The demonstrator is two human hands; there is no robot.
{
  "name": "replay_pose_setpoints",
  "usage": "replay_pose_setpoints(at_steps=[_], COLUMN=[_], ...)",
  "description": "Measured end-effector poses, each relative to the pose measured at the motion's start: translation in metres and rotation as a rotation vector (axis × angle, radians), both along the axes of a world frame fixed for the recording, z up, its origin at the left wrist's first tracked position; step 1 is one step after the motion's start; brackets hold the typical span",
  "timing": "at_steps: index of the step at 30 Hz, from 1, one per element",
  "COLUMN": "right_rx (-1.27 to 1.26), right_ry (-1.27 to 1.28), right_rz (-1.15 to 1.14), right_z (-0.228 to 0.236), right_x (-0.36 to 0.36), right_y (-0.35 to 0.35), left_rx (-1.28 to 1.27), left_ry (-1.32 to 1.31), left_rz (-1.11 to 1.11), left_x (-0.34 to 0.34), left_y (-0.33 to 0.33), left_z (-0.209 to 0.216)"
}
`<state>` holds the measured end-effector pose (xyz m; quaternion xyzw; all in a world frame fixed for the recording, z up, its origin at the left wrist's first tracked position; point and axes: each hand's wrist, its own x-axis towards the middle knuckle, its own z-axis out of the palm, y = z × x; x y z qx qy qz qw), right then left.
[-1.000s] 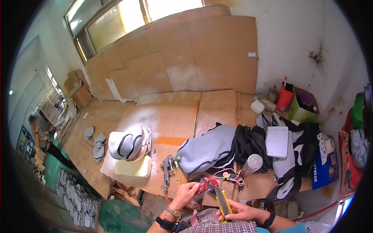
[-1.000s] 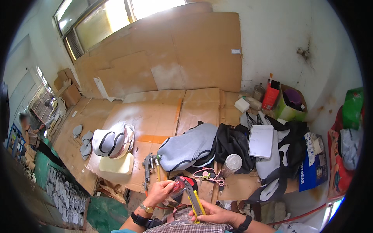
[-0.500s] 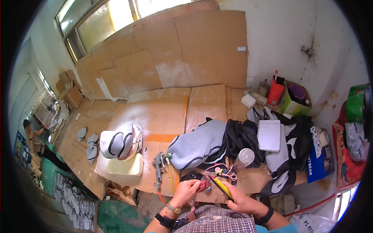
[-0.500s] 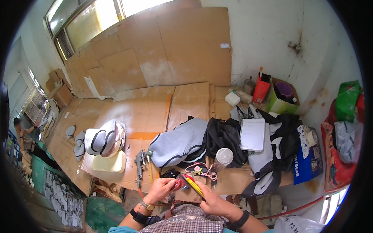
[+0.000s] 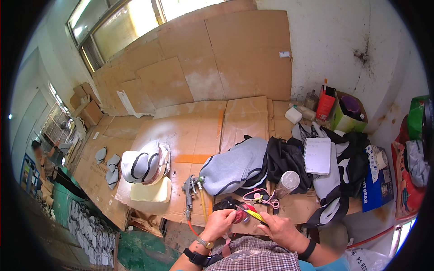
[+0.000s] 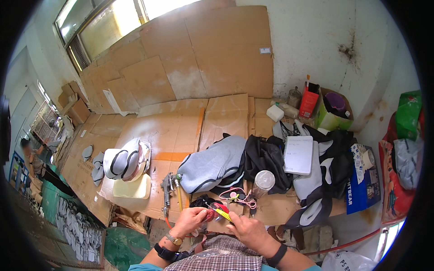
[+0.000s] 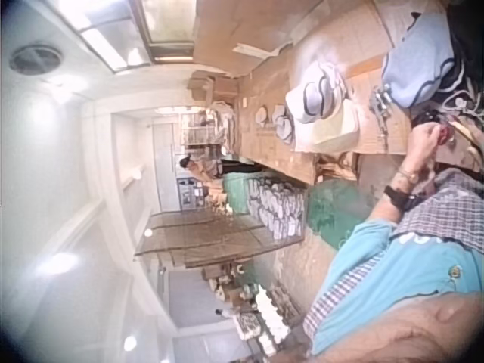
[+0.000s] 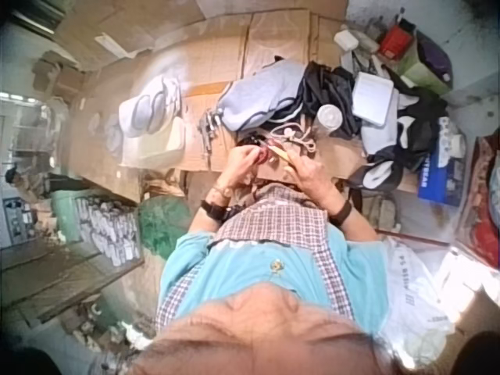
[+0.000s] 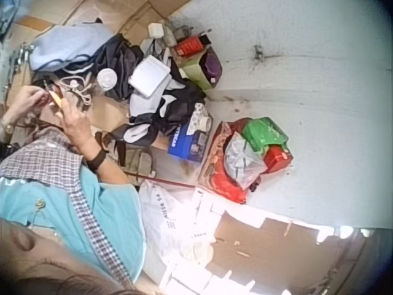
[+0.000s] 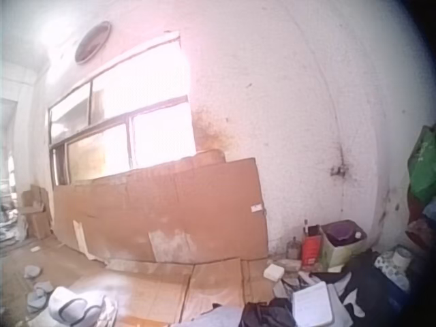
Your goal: The recorder uses a spray gun to apply adhesive to fabric components and organizes them in a factory setting.
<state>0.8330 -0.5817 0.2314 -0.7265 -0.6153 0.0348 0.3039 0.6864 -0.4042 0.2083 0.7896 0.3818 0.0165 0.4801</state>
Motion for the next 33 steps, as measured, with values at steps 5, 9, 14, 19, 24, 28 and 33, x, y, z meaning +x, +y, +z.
replay_pose_setpoints(at_steps=[5, 9, 14, 19, 24, 28, 33], right_rx=[-0.105, -0.207, -0.163, -0.183, -0.073, -0.156, -0.196], right_ry=[-0.090, -0.138, -0.229, -0.166, -0.048, -0.082, -0.122], right_rz=[-0.028, -0.045, -0.048, -0.050, -0.036, 0.024, -0.004], right_z=[0.010, 0.016, 0.003, 0.005, 0.014, 0.007, 0.005], right_x=[0.001, 0.002, 0.002, 0.010, 0.004, 0.004, 0.006], right_y=[0.004, -0.008, 0.007, -0.003, 0.003, -0.001, -0.001], left_rx=[0.180, 0.223, 0.192, 0.166, 0.179, 0.132, 0.170], left_ry=[-0.032, -0.048, -0.006, 0.030, 0.088, 0.062, 0.047], left_rz=[-0.040, -0.053, -0.084, -0.056, -0.104, -0.056, -0.061], left_x=[0.006, 0.007, 0.014, 0.003, 0.007, 0.003, 0.008], left_y=[-0.007, -0.009, -0.018, -0.008, -0.012, -0.004, -0.007], left_z=[-0.001, -0.002, 0.006, -0.001, 0.003, -0.005, -0.002])
